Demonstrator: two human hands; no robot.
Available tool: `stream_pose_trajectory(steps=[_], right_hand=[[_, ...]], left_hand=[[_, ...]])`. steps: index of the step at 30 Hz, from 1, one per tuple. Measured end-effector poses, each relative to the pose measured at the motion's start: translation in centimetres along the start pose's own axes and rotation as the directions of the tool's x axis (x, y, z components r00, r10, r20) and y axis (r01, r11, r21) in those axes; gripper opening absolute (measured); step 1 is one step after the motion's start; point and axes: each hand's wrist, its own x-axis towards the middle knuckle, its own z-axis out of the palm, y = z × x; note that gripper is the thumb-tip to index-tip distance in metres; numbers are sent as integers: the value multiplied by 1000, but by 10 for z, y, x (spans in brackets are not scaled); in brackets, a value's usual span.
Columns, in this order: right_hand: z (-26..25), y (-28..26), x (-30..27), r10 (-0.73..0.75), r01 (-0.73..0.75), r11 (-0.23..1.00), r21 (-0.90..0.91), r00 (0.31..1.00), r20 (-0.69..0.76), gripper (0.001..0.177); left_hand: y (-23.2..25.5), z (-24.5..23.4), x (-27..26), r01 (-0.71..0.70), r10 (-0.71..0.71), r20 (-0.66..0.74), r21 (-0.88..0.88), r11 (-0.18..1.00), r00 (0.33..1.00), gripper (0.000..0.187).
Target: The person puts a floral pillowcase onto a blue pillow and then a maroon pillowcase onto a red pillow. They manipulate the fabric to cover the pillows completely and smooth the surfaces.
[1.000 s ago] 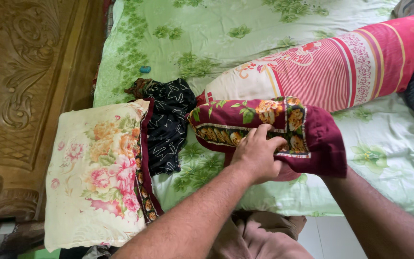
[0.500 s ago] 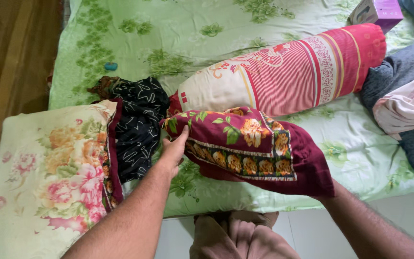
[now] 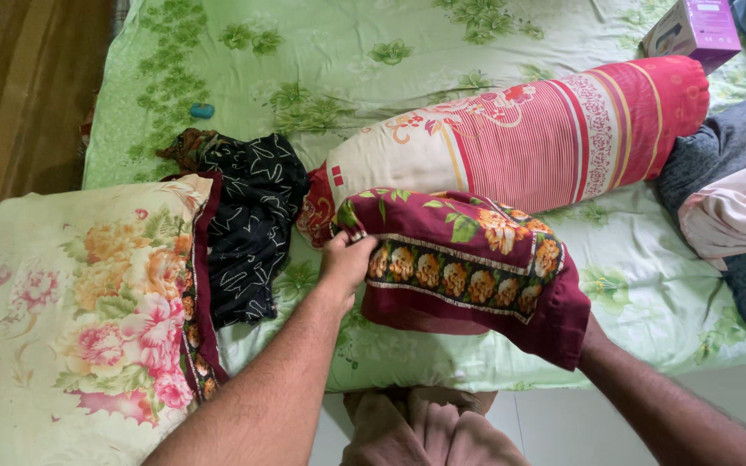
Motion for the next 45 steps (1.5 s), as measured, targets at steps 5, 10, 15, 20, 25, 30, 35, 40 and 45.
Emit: stream_pose_trajectory(steps=[5, 10, 15, 20, 25, 30, 35, 40, 45], right_hand=[[-8, -17, 5, 165, -155, 930, 334, 986, 0, 95], [4, -26, 13, 279, -196, 899, 391, 946, -168, 82], [12, -4, 11, 281, -166, 905, 391, 925, -256, 81], [-14, 11, -18, 465, -350, 630, 694, 885, 24, 77], [-34, 33, -54, 500, -375, 495, 784, 861, 96, 73], [-28, 61, -57, 730, -429, 45, 902, 630, 263, 64], [-32, 68, -60, 749, -516, -13, 857, 562, 350, 50], [-34, 48, -58, 800, -530, 9, 848, 513, 311, 50], [-16, 63, -60, 834, -687, 137, 713, 469, 291, 38]], left_hand=[[29, 4, -16, 123, -117, 52, -130, 984, 992, 22], [27, -4, -15, 144, -144, 8, -10, 990, 990, 32], [3, -17, 11, 140, -150, -19, -264, 954, 988, 44], [-21, -17, 26, -86, 78, 107, 72, 994, 991, 52], [-4, 11, 21, -88, 40, 374, 112, 990, 927, 54], [12, 64, -1, -376, 248, 427, 247, 893, 870, 62], [21, 80, 8, -441, 200, 463, 500, 745, 863, 44], [6, 83, 13, -401, 229, 386, 458, 793, 894, 45], [1, 86, 2, -520, 276, 485, 493, 697, 830, 58]])
